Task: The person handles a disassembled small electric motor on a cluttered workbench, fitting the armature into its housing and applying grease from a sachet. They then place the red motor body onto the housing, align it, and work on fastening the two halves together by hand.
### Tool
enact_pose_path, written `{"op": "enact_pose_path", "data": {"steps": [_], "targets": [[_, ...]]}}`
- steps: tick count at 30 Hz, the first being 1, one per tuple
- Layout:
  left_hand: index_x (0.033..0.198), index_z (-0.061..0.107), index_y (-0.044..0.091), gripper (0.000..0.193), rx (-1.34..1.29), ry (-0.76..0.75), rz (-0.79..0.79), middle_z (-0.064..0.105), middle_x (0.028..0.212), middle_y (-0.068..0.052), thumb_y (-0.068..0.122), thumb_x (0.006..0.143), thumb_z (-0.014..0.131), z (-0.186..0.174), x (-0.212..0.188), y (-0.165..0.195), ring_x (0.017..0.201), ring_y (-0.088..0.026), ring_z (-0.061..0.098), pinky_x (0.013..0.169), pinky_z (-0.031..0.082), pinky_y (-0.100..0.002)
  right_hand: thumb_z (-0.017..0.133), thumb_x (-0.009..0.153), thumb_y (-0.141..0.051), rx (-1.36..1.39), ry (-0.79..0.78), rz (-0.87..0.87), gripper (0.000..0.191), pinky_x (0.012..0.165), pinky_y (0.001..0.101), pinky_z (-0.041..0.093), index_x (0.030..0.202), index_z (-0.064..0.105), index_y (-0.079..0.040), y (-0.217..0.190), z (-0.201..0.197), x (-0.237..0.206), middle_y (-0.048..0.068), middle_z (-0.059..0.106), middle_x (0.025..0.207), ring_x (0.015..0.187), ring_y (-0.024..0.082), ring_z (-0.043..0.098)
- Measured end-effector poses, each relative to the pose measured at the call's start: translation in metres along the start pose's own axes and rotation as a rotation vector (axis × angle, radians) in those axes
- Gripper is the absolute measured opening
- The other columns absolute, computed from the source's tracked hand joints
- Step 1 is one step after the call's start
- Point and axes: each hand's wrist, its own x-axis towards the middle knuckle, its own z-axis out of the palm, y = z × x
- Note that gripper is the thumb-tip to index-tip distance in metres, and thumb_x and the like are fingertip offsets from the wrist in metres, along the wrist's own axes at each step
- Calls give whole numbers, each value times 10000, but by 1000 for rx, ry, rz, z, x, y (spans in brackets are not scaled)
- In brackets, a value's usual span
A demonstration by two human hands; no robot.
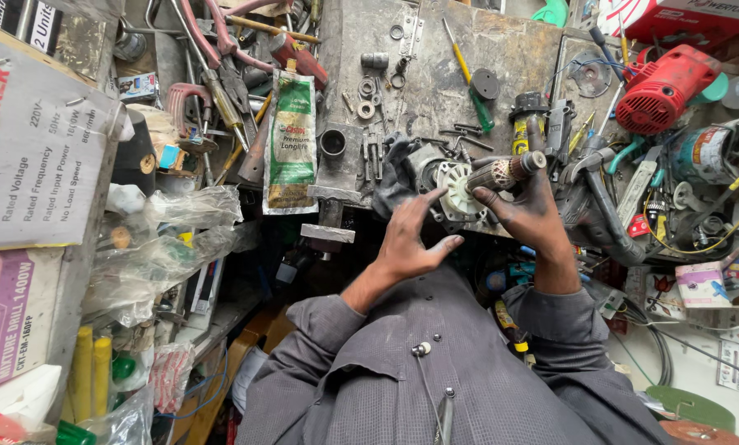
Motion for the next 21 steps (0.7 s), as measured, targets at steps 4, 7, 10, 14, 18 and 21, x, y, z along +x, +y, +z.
{"op": "enact_pose_path", "data": {"steps": [4,7,10,14,18,21], "targets": [[1493,457,60,830,-16,216,90,579,1318,-160,378,836,851,4,-2,-6,1238,-311,577,1101,463,-428,768,871,66,33,-62,22,1157,997,342,558,1691,-34,-86,-13,-1,-1,114,660,1256,1124,182,662],[1485,423,-12,918,69,251,145,561,1305,-204,355,764,857,0,13,-14,1193,-350,543,1052,437,-459,752,865,61,10,-145,37,1152,993,327,547,1680,-50,-80,-27,0,-2,95,674,1257,1114,168,661],[1399,520,60,762,168,184,117,602,1234,-148,325,772,865,3,17,-18,1120,-325,572,998,458,-443,758,861,66,-71,-183,25,1143,992,320,537,1682,-23,-79,-35,5,0,93,685,1238,1105,163,660],[1331,568,134,634,218,216,65,616,1176,-99,326,804,864,20,4,-19,1081,-315,598,954,463,-434,769,858,68,-151,-183,-57,1147,985,310,535,1680,-18,-74,-32,8,0,92,696,1223,1078,160,669],[1435,513,111,761,210,217,3,609,1166,-110,343,799,860,32,1,-26,1053,-324,590,934,453,-442,796,851,60,-283,-165,-114,1146,939,321,551,1669,9,-94,-19,12,2,112,698,1200,1025,174,679],[1501,427,97,922,229,238,-2,581,1242,-141,413,761,876,33,4,-32,1121,-348,566,997,428,-477,767,875,61,-173,-199,-136,1145,946,322,558,1676,-37,-93,-11,14,2,123,677,1247,1069,178,676]]}}
